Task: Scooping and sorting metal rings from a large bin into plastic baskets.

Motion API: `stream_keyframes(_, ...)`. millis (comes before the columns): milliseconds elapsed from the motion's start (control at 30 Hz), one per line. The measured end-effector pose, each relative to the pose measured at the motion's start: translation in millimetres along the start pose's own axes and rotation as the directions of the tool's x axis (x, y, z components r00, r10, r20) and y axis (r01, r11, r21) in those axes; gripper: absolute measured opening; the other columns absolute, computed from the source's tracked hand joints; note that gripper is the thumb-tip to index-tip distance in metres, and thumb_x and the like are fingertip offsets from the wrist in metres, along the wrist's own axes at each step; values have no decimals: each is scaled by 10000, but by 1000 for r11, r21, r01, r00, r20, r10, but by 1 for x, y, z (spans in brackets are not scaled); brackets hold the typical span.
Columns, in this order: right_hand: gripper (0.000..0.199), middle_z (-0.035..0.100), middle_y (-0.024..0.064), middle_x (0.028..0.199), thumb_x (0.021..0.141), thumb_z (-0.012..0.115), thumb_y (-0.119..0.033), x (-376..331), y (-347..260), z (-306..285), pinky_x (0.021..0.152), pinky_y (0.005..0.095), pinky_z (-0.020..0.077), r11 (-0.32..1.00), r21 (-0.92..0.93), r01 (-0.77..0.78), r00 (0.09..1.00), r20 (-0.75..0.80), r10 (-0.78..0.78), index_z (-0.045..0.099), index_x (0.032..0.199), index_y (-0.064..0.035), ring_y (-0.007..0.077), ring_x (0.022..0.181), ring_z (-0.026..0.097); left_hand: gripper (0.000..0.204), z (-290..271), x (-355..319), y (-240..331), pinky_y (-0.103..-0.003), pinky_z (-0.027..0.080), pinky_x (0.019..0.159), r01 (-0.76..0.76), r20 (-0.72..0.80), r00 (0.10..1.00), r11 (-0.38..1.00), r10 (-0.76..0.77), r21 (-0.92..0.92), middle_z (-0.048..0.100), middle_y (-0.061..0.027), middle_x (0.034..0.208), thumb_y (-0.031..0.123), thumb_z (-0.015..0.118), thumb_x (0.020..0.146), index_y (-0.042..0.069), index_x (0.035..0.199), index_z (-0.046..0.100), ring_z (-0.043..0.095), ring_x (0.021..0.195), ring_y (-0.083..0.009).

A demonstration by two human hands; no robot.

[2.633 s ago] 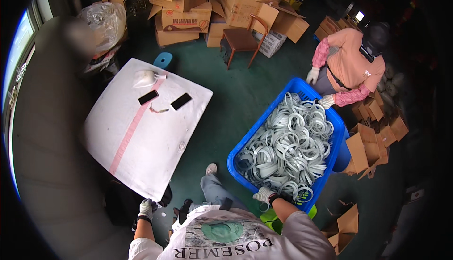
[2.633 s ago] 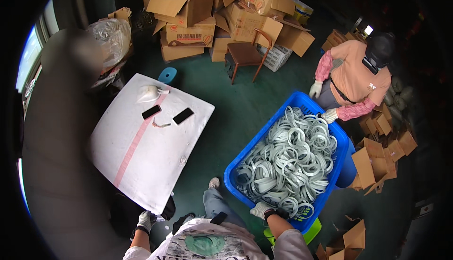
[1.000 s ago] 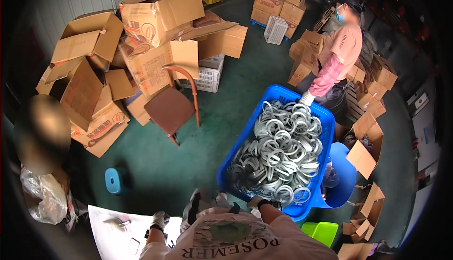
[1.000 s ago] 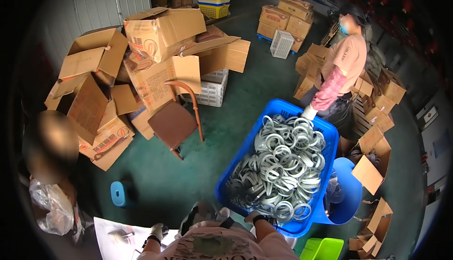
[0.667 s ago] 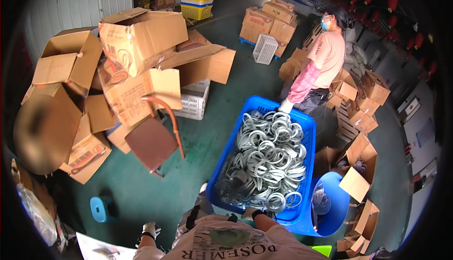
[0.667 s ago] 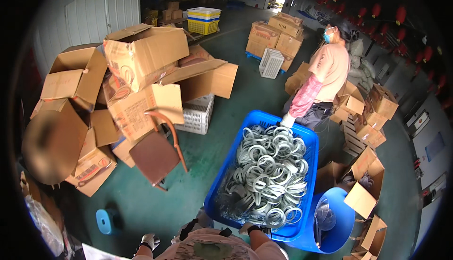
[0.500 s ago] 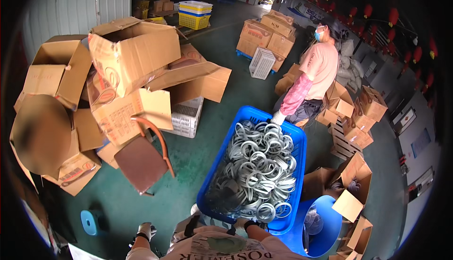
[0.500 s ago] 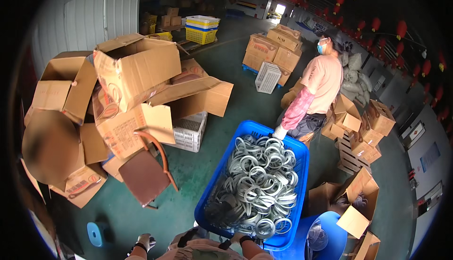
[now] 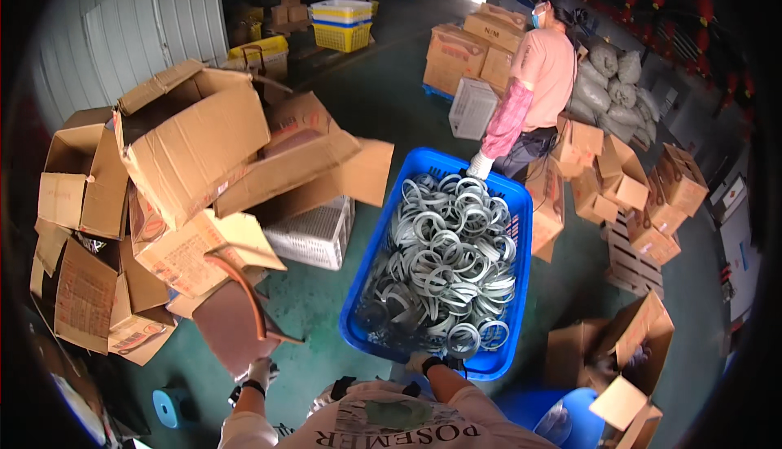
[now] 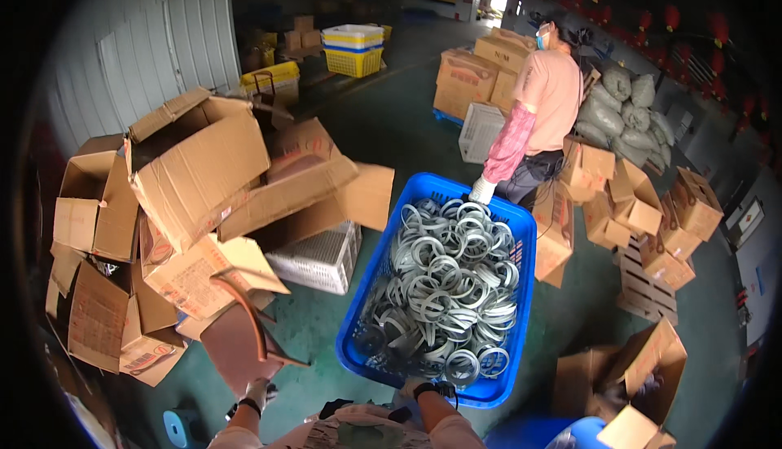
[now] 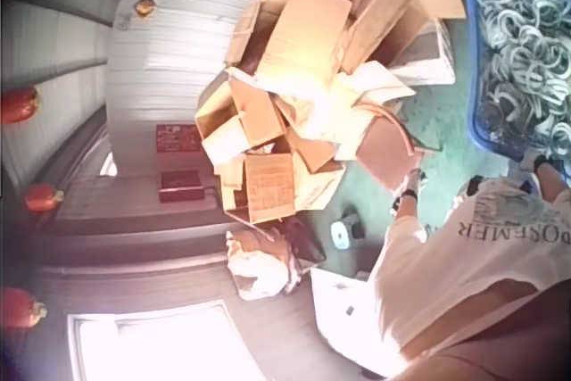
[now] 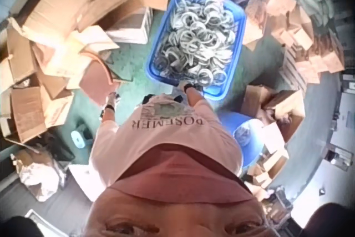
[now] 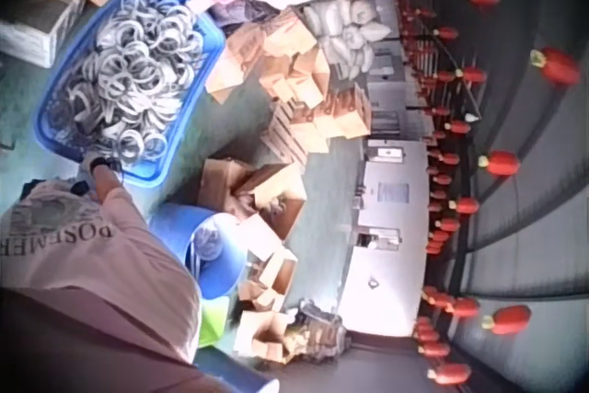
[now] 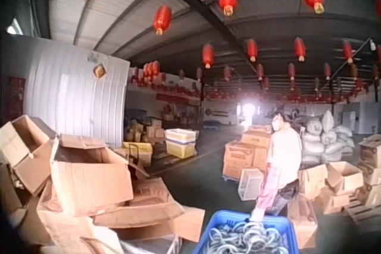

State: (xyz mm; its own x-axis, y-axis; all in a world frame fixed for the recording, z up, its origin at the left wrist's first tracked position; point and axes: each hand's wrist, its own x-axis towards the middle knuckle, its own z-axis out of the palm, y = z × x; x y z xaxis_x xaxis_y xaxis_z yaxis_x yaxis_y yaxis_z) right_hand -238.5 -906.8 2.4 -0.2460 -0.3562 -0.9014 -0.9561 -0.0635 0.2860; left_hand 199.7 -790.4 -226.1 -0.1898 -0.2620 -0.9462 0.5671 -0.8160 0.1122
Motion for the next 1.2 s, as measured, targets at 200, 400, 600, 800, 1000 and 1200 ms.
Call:
stream_keyframes(200,553,622,223,1124,669,633,-389,-8,33,-138,886,409,466,993,-105,-54,998,-29,51,657,1095,-38,350,1041,598,186,26,3,-105,-457,492,555,251,-72,962,958,-263,-140,639,-139,819,232,468,927,113,1048,545,626,651,-299)
stream_keyframes(400,515,658,147,1076,684,626,-426,21,93,-242,840,381,474,965,-235,-115,993,-36,109,678,1045,-61,295,977,622,177,108,7,-114,-481,496,671,292,-35,949,912,-315,-288,635,-139,852,185,429,887,106,999,540,639,774,-317)
stream_keyframes(600,586,631,166,1150,723,603,-483,49,154,-282,881,413,452,925,-362,-113,993,-74,92,655,1107,-43,316,1049,592,377,193,12,-93,-364,376,527,301,-85,942,929,-325,-216,539,-79,671,433,424,911,125,781,597,448,576,-221)
stream_keyframes(800,563,606,213,1167,691,635,-411,76,158,-393,899,428,452,963,-261,-66,995,61,84,641,1105,-30,365,1087,566,179,279,83,22,-429,552,614,159,216,966,984,-140,-74,641,-125,918,162,410,924,89,1023,540,657,738,-287)
stream_keyframes(1000,551,619,226,1128,690,633,-403,167,205,-448,884,427,463,967,-254,36,994,107,-9,652,1096,-32,362,1063,586,148,386,67,140,-427,551,619,276,107,959,953,-264,-125,649,-94,879,192,490,902,119,1018,546,657,728,-275)
stream_keyframes(1200,541,631,203,1116,711,608,-396,174,124,-572,897,395,462,957,-266,115,988,127,-83,648,1101,-24,340,1046,601,168,428,62,96,-426,539,581,304,14,949,900,-315,-312,659,-112,809,228,479,904,104,967,571,652,682,-286)
